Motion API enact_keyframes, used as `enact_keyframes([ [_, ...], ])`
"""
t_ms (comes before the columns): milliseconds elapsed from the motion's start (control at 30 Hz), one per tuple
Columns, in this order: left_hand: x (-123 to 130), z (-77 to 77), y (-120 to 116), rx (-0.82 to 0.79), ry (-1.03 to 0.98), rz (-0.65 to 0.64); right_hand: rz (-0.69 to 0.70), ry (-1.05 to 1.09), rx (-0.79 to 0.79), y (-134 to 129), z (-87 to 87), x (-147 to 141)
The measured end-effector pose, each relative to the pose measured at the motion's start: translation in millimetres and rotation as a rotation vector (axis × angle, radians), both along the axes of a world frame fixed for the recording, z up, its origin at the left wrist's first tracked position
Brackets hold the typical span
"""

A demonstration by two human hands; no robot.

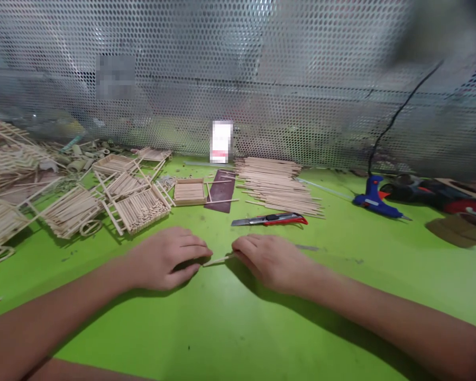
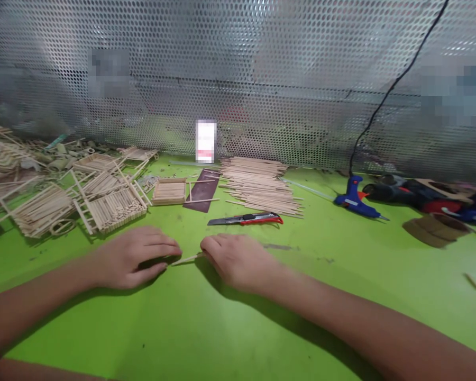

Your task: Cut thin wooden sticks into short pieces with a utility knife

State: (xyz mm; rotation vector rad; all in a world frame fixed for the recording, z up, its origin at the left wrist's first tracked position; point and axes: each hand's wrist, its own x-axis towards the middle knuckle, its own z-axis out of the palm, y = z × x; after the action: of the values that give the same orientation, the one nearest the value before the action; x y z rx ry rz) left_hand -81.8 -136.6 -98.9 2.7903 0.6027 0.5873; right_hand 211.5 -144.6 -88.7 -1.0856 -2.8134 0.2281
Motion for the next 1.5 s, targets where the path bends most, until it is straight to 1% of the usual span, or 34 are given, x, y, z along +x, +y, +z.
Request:
enact_keyframes([
  [133,1.1,4.1,-3.6,-0.04,0.058,-0.016,0.056,-0.089,0.039,2.3,3.2,1.9],
  [267,2.1,2.5,-7.5,-0.051,0.092,0.005,0.095,-0.136,0.04,4.0,5.0,2.9],
  [367,2.5,2.1,-9.8,-0.084,0.09,0.055,0.093,-0.183,0.031,3.8,9.8,1.4],
  [500,3.3,3.6,-11.4,-0.079,0.09,0.072,0.077,-0.259,0.016,2.8,16.8,-2.6],
  [633,5.0,3.4,-12.4,-0.033,0.093,0.059,0.077,-0.301,0.037,2.2,18.1,-4.7],
  [767,7.1,2.8,-12.3,-0.004,0.102,0.047,0.079,-0.298,0.045,3.2,18.6,-5.3],
  [933,9.0,5.9,-10.3,0.027,0.118,-0.011,0.054,-0.323,0.005,3.6,28.7,-8.9],
  [1033,9.8,6.7,-10.8,-0.002,0.108,0.002,0.05,-0.324,-0.008,2.9,33.3,-9.9],
  [1133,10.7,4.4,-10.1,-0.065,0.072,0.051,0.039,-0.278,0.009,3.9,28.2,-7.5],
  [1233,11.1,1.2,-5.6,-0.098,0.049,0.095,0.039,-0.227,-0.023,6.9,15.2,-3.2],
  [1333,9.6,-0.5,0.1,-0.089,0.044,0.128,0.028,-0.171,-0.049,9.5,3.3,0.4],
  [1400,7.8,-0.8,2.7,-0.08,0.04,0.131,0.021,-0.129,-0.061,9.9,-1.0,1.8],
  [1500,6.0,-1.1,3.8,-0.067,0.017,0.102,0.02,-0.093,-0.064,9.1,-2.7,2.3],
])
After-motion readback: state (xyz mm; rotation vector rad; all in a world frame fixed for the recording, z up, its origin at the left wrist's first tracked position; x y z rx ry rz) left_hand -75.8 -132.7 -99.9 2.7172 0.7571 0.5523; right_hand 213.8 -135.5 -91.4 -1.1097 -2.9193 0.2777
